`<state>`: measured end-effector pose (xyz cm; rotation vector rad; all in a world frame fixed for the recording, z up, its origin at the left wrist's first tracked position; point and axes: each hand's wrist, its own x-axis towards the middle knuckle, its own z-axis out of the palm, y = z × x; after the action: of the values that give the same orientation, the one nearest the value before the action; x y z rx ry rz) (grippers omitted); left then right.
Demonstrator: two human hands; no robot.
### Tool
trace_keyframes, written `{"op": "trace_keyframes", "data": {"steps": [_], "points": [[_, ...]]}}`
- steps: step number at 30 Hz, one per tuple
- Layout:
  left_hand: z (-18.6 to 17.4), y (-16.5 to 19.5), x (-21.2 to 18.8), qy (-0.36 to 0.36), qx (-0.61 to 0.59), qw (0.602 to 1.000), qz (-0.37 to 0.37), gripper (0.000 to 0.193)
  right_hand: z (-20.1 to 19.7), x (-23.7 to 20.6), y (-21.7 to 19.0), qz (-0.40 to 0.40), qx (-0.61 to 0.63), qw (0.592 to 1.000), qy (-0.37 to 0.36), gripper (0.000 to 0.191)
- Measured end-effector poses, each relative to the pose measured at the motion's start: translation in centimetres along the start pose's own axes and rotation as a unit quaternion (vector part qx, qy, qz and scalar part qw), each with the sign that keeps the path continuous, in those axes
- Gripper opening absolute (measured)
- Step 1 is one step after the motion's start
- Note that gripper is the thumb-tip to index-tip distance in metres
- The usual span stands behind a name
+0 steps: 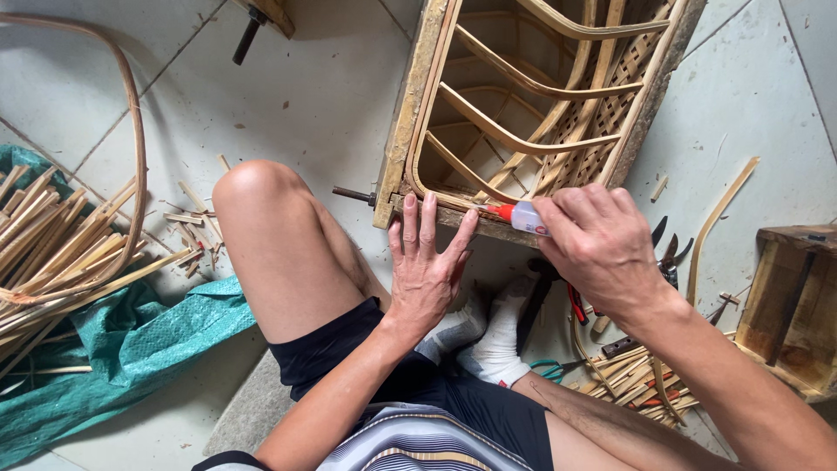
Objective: The person sits on the floor assembling a bamboo basket in a wooden frame jig. They squeeze glue from a bottle onto the rim, press a curved bamboo strip into place, trim a strip with a knife, tap the rim with a hammer, and use red-handled pliers to secure the strips to the frame.
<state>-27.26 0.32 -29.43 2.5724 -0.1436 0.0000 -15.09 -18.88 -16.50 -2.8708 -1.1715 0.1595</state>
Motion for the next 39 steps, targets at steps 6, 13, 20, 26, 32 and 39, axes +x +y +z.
{"op": "trace_keyframes", "data": {"steps": [6, 13, 20, 26, 32, 39], "points": [[0.1, -0.3, -0.1, 0.004, 0.005, 1.000, 0.004, 0.069, -0.5, -0.3, -1.7, 0.040, 0.083, 0.996, 0.000, 0.044], [0.2, -0.4, -0.2, 0.013, -0.006, 1.000, 0.001, 0.067, 0.0, 0.1, -3.0, 0.052, 0.091, 0.994, 0.008, 0.041], [0.3, -0.5, -0.2, 0.020, -0.014, 1.000, 0.008, 0.066, 0.1, 0.6, -3.4, 0.041, 0.076, 0.996, 0.007, 0.043], [0.3, -0.7, -0.3, 0.014, -0.012, 1.000, 0.009, 0.067, -0.4, 0.5, -3.5, 0.039, 0.079, 0.996, 0.007, 0.046], [0.2, -0.8, -0.4, 0.012, -0.015, 1.000, 0.013, 0.069, -0.4, 0.6, -3.9, 0.042, 0.081, 0.996, 0.004, 0.045], [0.0, -0.7, -0.5, 0.024, -0.006, 0.999, 0.031, 0.071, -0.9, -1.3, -3.3, 0.068, 0.066, 0.995, 0.001, 0.037]]}}
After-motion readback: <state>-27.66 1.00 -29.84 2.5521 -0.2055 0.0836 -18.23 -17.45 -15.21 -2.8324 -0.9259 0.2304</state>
